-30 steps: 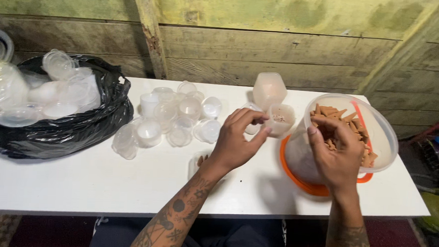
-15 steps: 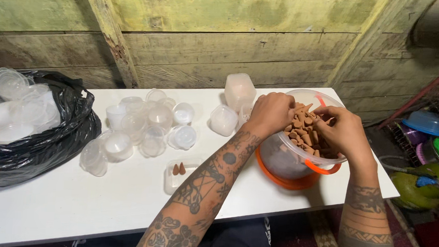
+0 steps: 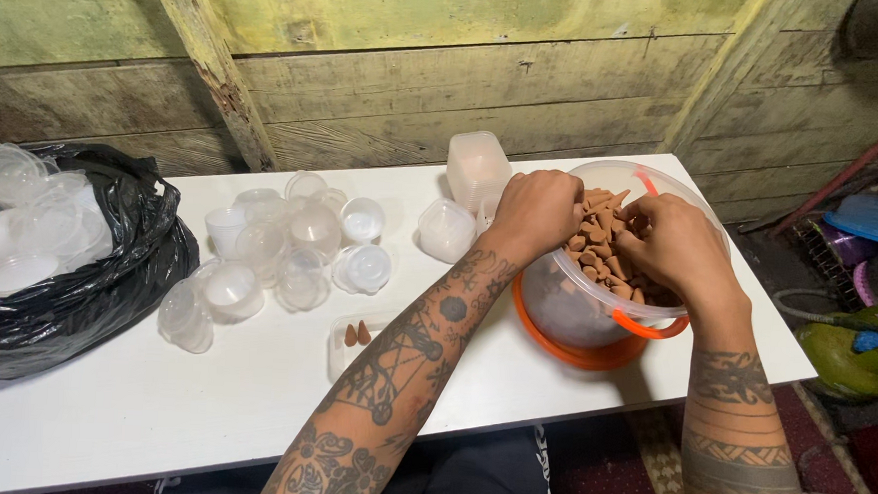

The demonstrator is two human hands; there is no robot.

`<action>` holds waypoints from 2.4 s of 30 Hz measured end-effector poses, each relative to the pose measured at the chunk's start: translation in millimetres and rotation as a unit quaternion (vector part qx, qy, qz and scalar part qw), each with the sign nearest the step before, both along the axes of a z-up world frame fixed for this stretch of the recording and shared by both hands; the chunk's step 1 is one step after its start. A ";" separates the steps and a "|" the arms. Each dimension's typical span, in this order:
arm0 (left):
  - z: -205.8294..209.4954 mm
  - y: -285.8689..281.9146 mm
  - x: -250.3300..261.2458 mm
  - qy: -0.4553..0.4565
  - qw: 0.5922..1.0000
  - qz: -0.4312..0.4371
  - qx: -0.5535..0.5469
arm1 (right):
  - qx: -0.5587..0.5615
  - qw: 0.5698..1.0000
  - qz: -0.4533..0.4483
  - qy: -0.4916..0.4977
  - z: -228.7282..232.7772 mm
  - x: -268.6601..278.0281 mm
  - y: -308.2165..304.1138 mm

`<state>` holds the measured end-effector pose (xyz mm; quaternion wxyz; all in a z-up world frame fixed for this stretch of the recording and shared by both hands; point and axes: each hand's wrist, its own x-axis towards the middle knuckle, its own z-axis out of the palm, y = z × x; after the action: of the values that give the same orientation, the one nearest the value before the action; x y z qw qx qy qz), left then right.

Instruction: The person takes small brown cone-shaped items from a large bucket and places them into small clear plastic containers on a table.

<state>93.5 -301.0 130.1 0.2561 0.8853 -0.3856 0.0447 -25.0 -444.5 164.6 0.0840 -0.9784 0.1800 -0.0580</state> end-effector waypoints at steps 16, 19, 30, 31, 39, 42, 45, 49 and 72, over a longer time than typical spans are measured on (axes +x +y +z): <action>-53.6 150.0 -72.2 0.191 0.851 -0.019 -0.488 | 0.408 0.789 0.160 -0.431 -46.2 -31.1 131.4; -66.6 196.2 -90.1 0.208 0.821 0.036 -0.531 | 0.527 0.747 0.161 -0.372 -93.9 -18.8 171.1; -100.1 304.2 -127.4 0.098 0.914 0.190 -0.344 | 0.595 0.772 0.096 -0.202 -164.1 -12.1 255.9; -104.2 305.1 -125.0 0.097 0.914 0.191 -0.345 | 0.595 0.772 0.098 -0.202 -166.3 -10.0 256.2; -124.5 289.0 -113.3 0.013 0.923 0.142 -0.356 | 0.520 0.802 0.121 -0.267 -178.7 -6.0 252.8; -131.8 283.2 -113.2 0.029 0.916 0.153 -0.370 | 0.541 0.788 0.123 -0.267 -184.6 -7.9 252.6; -136.4 281.3 -112.5 0.117 0.887 0.189 -0.405 | 0.588 0.762 0.095 -0.254 -182.8 -10.2 261.0; -131.6 288.7 -108.2 0.165 0.859 0.199 -0.442 | 0.603 0.751 0.099 -0.250 -177.2 -13.1 265.6; -94.9 263.1 -48.5 -0.058 0.973 0.052 0.217 | 0.539 0.826 0.050 -0.157 -184.9 -5.3 253.1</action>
<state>45.0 -37.9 35.2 0.0326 0.9344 -0.3540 0.0251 -30.3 -191.4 -20.3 0.6282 -0.7626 0.1177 -0.0999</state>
